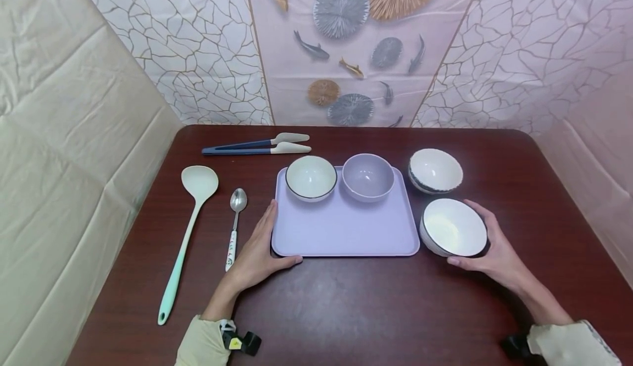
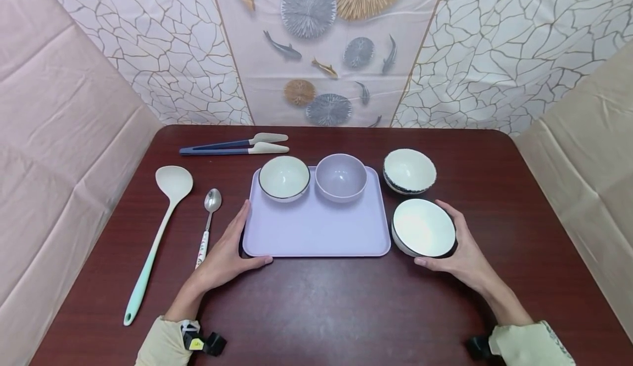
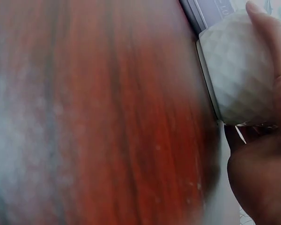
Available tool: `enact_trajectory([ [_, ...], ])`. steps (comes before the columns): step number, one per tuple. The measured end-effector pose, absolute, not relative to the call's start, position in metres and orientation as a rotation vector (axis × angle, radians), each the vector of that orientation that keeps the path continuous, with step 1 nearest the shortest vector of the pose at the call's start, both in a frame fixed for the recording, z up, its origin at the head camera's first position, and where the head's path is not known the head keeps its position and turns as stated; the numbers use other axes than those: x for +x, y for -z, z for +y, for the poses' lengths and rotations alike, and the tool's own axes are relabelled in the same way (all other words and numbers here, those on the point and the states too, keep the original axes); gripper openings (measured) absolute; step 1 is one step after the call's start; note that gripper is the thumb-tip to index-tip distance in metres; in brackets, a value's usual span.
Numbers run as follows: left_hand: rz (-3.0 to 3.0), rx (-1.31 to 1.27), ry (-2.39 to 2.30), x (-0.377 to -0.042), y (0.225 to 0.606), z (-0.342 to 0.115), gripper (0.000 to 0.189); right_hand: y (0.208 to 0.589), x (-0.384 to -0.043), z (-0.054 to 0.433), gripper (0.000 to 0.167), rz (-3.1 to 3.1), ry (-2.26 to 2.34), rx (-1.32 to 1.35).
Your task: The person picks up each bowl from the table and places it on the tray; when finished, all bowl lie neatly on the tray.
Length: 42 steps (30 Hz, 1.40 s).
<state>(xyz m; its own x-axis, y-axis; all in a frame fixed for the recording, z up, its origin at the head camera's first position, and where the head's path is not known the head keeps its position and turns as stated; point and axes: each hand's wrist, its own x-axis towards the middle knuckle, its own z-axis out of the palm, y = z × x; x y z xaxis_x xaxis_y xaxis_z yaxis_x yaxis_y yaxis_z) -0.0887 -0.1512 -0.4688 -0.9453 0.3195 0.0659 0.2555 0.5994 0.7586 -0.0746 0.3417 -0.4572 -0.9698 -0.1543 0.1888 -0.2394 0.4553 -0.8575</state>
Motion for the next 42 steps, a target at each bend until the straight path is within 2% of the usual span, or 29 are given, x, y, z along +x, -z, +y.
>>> enact_trajectory([
  [14,2.738,0.487,-1.29,-0.087,0.468,-0.152,0.122,0.454,-0.074,0.338,0.121,-2.579,-1.551,0.334],
  [26,2.736,0.49,-1.296,-0.086,0.47,-0.154,0.122,0.432,-0.074,0.322,0.118,-2.525,-1.649,0.365],
  [36,2.753,0.521,-1.291,-0.089,0.47,-0.153,0.122,0.403,-0.072,0.298,0.116,-2.554,-1.624,0.409],
  [42,2.757,0.516,-1.28,-0.089,0.469,-0.153,0.121,0.398,-0.072,0.266,0.116,-2.587,-1.625,0.437],
])
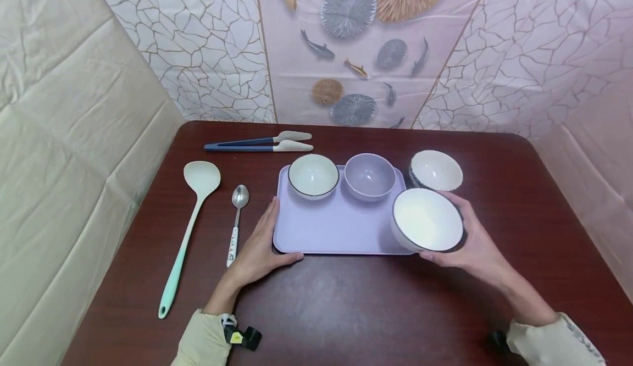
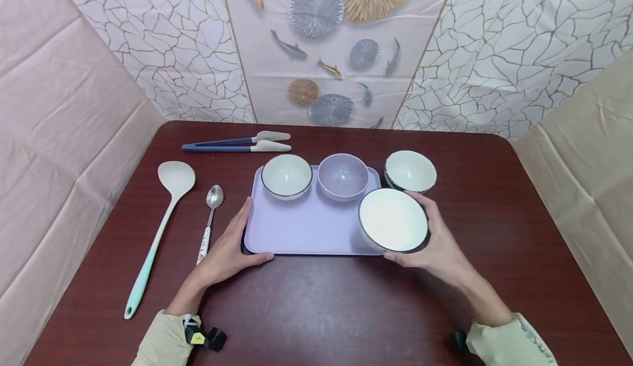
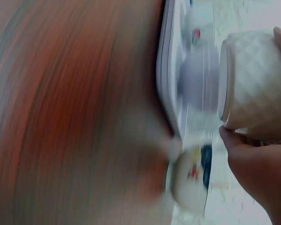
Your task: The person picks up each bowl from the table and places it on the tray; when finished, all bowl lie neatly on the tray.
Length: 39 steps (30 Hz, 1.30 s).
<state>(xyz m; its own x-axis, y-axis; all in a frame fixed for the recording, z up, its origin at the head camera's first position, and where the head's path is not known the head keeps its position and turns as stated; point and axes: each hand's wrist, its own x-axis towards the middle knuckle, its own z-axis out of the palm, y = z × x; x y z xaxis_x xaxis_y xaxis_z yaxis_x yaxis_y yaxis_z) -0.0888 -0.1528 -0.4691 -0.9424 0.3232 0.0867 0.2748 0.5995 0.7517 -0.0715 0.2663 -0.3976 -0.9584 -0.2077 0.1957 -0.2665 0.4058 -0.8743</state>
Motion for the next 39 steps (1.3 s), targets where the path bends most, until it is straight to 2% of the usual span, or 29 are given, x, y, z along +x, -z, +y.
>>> enact_trajectory([
  [18,2.773,0.563,-1.307,-0.088,0.47,-0.152,0.122,0.425,-0.093,0.145,0.115,-2.594,-1.93,0.599],
  [26,2.772,0.576,-1.306,-0.09,0.47,-0.152,0.122,0.414,-0.095,0.118,0.112,-2.587,-1.986,0.586],
  [39,2.776,0.57,-1.309,-0.09,0.47,-0.154,0.121,0.44,-0.111,0.103,0.119,-2.637,-1.809,0.602],
])
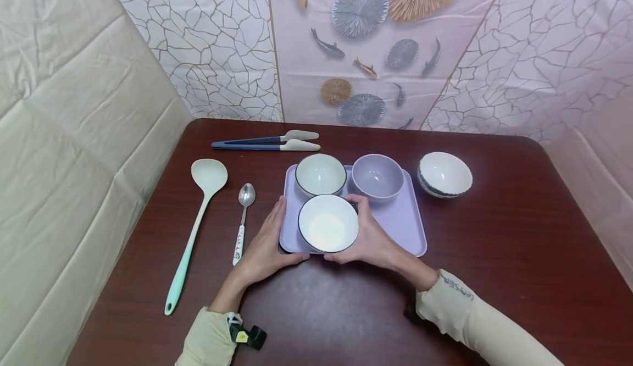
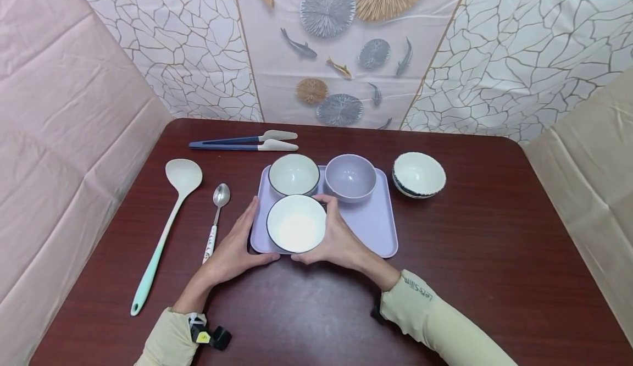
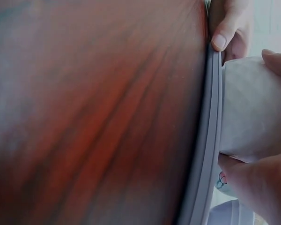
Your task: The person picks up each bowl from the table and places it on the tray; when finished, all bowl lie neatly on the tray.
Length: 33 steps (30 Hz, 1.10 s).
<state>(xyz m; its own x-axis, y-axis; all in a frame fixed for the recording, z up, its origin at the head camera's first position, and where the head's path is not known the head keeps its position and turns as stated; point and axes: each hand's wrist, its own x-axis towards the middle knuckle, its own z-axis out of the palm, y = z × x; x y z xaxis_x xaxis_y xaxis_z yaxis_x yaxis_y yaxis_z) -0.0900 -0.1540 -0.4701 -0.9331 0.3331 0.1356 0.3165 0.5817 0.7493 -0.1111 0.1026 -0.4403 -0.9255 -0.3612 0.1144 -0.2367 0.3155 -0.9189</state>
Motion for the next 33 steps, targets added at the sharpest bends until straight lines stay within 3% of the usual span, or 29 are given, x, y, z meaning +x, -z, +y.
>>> enact_trajectory([
  [25,2.769,0.555,-1.305,-0.09,0.469,-0.153,0.122,0.45,-0.12,0.092,0.121,2.476,1.632,-0.582],
  [33,2.772,0.562,-1.3,-0.089,0.468,-0.153,0.122,0.445,-0.116,0.096,0.126,2.463,1.626,-0.695],
])
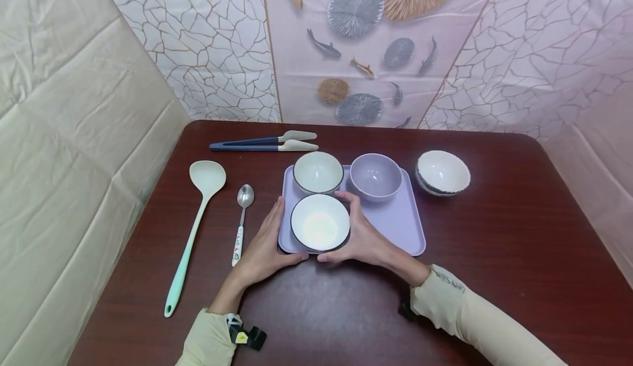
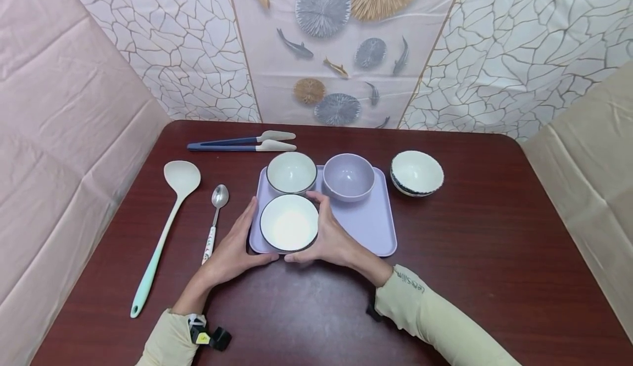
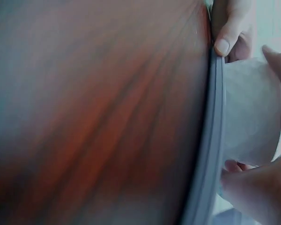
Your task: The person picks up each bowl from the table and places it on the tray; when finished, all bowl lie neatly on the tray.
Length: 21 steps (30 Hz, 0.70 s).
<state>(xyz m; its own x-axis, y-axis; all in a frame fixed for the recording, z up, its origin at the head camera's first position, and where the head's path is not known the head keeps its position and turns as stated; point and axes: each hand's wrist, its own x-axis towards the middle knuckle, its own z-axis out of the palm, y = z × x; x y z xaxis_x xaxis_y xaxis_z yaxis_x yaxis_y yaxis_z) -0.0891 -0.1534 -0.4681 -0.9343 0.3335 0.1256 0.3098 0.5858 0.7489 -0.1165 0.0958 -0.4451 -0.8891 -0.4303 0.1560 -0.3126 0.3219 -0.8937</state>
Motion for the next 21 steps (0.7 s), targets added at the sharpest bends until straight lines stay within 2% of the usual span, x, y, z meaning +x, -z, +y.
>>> enact_trajectory([
  [5,2.768,0.563,-1.308,-0.088,0.468,-0.153,0.122,0.44,-0.111,0.106,0.125,2.465,1.633,-0.727],
  [11,2.778,0.553,-1.307,-0.089,0.469,-0.153,0.123,0.42,-0.099,0.117,0.114,2.389,1.701,-0.748],
  [16,2.766,0.531,-1.293,-0.089,0.469,-0.152,0.123,0.393,-0.085,0.132,0.096,2.374,1.735,-0.762],
  [21,2.76,0.528,-1.289,-0.089,0.468,-0.152,0.122,0.393,-0.084,0.165,0.07,2.419,1.773,-0.821],
])
